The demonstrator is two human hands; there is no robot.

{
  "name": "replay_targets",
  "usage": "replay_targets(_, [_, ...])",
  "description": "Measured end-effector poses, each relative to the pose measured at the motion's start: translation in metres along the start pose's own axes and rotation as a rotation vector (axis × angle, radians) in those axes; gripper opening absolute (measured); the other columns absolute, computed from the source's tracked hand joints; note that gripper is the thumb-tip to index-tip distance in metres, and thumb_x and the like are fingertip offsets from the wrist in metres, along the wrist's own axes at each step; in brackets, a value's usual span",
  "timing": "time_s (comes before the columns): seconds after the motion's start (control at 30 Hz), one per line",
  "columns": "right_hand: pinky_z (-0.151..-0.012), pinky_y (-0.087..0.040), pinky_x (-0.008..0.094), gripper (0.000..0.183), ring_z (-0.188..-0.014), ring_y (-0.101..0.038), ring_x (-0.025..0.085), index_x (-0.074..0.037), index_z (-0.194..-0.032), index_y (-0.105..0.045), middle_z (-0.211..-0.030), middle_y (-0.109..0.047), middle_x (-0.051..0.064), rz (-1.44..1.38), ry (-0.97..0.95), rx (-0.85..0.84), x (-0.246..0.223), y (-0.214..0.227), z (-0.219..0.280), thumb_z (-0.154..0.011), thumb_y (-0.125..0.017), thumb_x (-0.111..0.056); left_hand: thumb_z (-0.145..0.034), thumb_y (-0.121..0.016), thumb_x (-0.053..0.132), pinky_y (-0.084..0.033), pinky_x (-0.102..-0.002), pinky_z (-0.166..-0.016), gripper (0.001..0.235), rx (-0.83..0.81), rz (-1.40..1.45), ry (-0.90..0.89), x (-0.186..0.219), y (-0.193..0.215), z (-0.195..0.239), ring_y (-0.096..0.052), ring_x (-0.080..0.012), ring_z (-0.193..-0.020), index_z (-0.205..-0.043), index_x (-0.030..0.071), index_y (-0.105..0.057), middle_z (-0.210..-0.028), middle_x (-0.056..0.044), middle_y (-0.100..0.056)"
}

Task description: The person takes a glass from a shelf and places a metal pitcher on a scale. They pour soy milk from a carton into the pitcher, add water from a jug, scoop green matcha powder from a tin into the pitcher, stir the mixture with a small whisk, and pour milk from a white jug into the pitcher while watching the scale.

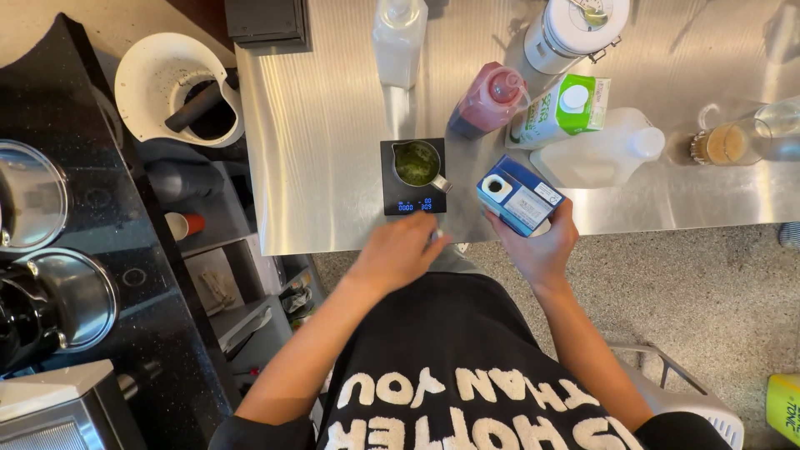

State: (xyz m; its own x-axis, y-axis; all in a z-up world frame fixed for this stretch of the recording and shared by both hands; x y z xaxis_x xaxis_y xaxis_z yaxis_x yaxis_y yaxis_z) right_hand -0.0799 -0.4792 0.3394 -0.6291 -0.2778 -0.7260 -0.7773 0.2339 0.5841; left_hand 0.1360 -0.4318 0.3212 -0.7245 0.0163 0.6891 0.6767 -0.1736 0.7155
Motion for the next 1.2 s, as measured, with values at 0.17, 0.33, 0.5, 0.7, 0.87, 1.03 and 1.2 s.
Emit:
replay_targets(0.17, [-0.086,-0.059,0.034,0.063,-0.098,-0.075,0.021,0.001,-0.114,-0.058,-0.107,-0.073,0.014,-0.018,-0.023,-0.074,0.01,-0.002,0.005,-0.073,-0.1,-0.023,-0.095,-0.066,0.038,-0.057,-0.041,-0.072,0.037,0.022,-0.282,-0.255,-0.032,-0.079,0.006,-0.069,-0.0287,-0.094,-0.098,0.002,-0.067,-0.134,-0.014,-0.06])
replay_targets(0.33, [-0.086,-0.059,0.033,0.064,-0.099,-0.075,0.021,0.002,-0.117,-0.059,-0.108,-0.074,0.014,-0.015,-0.019,-0.105,0.001,-0.005,0.007,-0.072,-0.099,-0.022,-0.093,-0.066,0.04,-0.057,-0.039,-0.073,0.036,-0.08,-0.431,-0.259,-0.046,-0.107,-0.002,-0.067,-0.0264,-0.1,-0.092,0.003,-0.068,-0.155,-0.013,-0.049])
replay_targets(0.5, [-0.088,-0.059,0.033,0.063,-0.101,-0.075,0.021,0.001,-0.118,-0.059,-0.11,-0.074,0.014,-0.028,-0.032,-0.111,-0.002,-0.005,0.009,-0.074,-0.099,-0.022,-0.093,-0.065,0.038,-0.055,-0.038,-0.075,0.034,-0.072,-0.458,-0.307,-0.033,-0.094,0.004,-0.066,-0.0267,-0.101,-0.093,0.004,-0.069,-0.152,-0.014,-0.052])
replay_targets(0.7, [-0.086,-0.059,0.034,0.064,-0.099,-0.075,0.022,0.001,-0.115,-0.058,-0.107,-0.074,0.015,0.055,-0.009,-0.115,-0.004,-0.004,0.004,-0.073,-0.1,-0.024,-0.095,-0.069,0.033,-0.054,-0.039,-0.08,0.031,0.097,-0.139,-0.33,-0.022,-0.047,0.02,-0.068,-0.0287,-0.097,-0.095,0.002,-0.069,-0.12,-0.014,-0.067])
replay_targets(0.87, [-0.089,-0.059,0.035,0.065,-0.103,-0.076,0.023,0.0,-0.119,-0.058,-0.111,-0.075,0.014,0.044,0.014,-0.174,-0.015,-0.008,-0.008,-0.076,-0.099,-0.026,-0.094,-0.073,0.022,-0.054,-0.035,-0.072,0.022,0.255,0.213,-0.145,-0.044,0.01,0.023,-0.068,-0.0258,-0.085,-0.094,0.001,-0.068,-0.1,-0.011,-0.069])
replay_targets(1.03, [-0.084,-0.058,0.037,0.07,-0.099,-0.075,0.028,-0.001,-0.124,-0.058,-0.109,-0.074,0.017,0.198,0.069,-0.234,-0.039,-0.006,-0.027,-0.074,-0.097,-0.031,-0.095,-0.072,0.017,-0.051,-0.03,-0.063,0.017,0.4,0.428,0.09,-0.088,0.033,0.022,-0.067,-0.0178,-0.078,-0.093,0.001,-0.07,-0.092,-0.007,-0.069])
replay_targets(1.2, [-0.075,-0.057,0.042,0.066,-0.091,-0.072,0.033,-0.003,-0.119,-0.059,-0.105,-0.072,0.015,0.366,0.205,-0.325,-0.062,-0.013,-0.038,-0.074,-0.095,-0.035,-0.1,-0.068,0.017,-0.049,-0.026,-0.065,0.018,0.545,0.647,0.168,-0.094,0.07,0.028,-0.065,-0.012,-0.082,-0.093,0.0,-0.07,-0.093,-0.004,-0.068])
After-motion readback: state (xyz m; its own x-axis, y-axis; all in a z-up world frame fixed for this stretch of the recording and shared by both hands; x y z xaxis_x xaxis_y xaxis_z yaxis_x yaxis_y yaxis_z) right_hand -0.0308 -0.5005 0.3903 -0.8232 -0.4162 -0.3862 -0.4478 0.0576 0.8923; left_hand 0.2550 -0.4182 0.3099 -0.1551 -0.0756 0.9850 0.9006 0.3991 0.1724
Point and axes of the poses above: each hand's wrist, its own z-axis away from the middle knuckle, its own y-axis out of the back of the hand, x = y × z, the point moved 10 cm from there along -z, towards the middle knuckle
